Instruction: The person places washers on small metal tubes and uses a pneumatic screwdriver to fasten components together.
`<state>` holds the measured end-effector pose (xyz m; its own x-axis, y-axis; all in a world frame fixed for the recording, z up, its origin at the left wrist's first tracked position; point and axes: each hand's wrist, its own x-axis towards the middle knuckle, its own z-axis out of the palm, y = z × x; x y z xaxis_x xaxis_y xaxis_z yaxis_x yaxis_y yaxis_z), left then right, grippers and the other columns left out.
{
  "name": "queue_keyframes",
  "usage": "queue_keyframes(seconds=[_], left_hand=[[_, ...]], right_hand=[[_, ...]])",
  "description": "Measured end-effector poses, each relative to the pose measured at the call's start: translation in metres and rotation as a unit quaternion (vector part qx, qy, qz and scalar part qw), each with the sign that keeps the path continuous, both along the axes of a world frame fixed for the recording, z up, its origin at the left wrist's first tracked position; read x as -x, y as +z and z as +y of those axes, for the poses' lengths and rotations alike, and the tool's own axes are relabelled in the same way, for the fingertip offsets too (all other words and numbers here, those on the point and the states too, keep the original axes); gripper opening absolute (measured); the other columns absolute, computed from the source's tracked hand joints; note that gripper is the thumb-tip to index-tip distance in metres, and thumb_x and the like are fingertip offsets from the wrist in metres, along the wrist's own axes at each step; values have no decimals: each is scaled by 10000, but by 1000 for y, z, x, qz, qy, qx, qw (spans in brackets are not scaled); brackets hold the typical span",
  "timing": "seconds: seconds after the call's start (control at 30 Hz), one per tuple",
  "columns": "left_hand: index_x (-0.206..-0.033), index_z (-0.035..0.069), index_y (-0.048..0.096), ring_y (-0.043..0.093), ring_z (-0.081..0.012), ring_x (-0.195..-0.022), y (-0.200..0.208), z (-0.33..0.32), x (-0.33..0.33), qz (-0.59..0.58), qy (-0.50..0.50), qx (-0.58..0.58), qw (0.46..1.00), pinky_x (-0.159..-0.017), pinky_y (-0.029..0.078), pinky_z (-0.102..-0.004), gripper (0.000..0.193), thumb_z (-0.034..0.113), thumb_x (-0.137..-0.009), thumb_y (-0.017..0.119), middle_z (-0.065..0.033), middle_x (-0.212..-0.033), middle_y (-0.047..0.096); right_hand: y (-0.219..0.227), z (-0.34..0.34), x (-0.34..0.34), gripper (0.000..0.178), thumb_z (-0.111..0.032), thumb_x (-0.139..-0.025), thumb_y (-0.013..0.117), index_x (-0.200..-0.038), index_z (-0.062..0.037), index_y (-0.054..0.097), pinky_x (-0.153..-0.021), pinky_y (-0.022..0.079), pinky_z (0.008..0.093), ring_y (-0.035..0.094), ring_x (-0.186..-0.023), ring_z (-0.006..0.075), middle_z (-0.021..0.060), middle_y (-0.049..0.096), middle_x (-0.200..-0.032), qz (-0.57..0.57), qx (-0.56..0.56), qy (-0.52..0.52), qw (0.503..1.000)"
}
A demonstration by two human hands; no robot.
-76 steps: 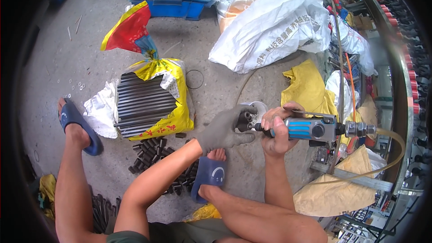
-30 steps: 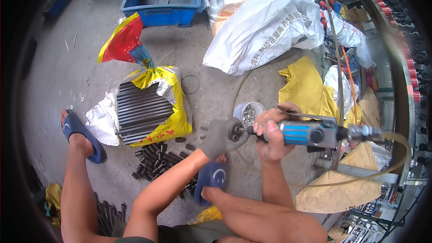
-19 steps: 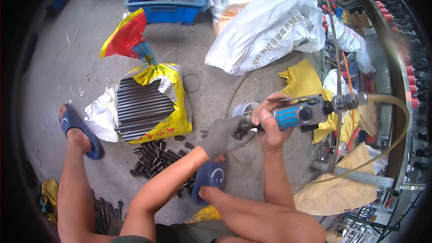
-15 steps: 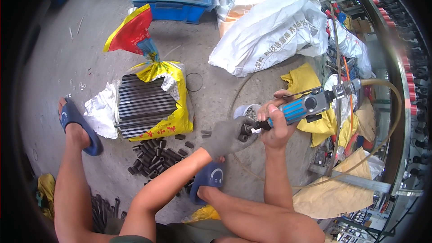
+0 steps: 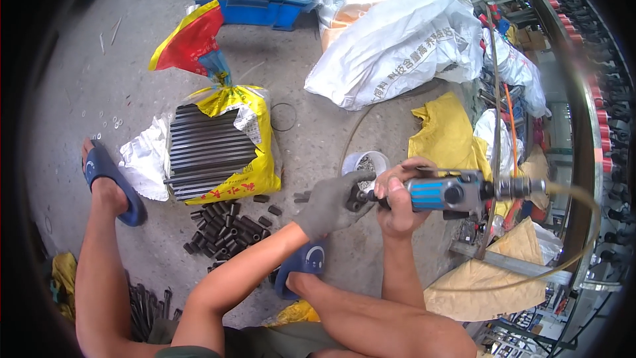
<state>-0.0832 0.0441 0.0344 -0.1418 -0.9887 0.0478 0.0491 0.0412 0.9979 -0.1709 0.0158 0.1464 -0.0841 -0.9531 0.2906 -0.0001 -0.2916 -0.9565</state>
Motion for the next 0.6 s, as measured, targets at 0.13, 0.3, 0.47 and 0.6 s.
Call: queue_keyframes(seconds=[0.13,0.3,0.47,0.6], left_hand=[[-1064,90,692,672,-262,-692,-2,2,3,-5,16,38,999,-667,558,-374,299,206,-818,817,-124,-809,688],[-935,77,648,591,-307,-608,-12,4,3,-30,29,49,998,-627,532,-379,261,223,-781,801,-147,-711,619],[-879,121,691,694,-381,-702,-10,-2,5,-64,20,41,997,-620,555,-442,251,294,-760,829,-132,-733,691],[-885,118,691,692,-387,-704,-11,-10,6,-72,23,64,995,-626,557,-445,258,305,-767,824,-138,-743,694]], right_hand=[[-1,-3,-2,355,-61,-828,607,-1147,20,473,-572,492,308,519,-563,153,77,540,-715,-8,-28,-14,999],[-1,5,-12,342,-42,-828,604,-1139,14,472,-574,495,308,514,-561,150,73,546,-715,-30,-23,7,999],[-2,4,-10,338,-31,-824,604,-1133,11,474,-582,496,305,526,-570,150,80,551,-719,-11,-10,-10,1000],[-4,0,-3,316,12,-863,638,-1140,-7,487,-644,516,297,577,-674,129,67,601,-818,-62,-25,2,998]])
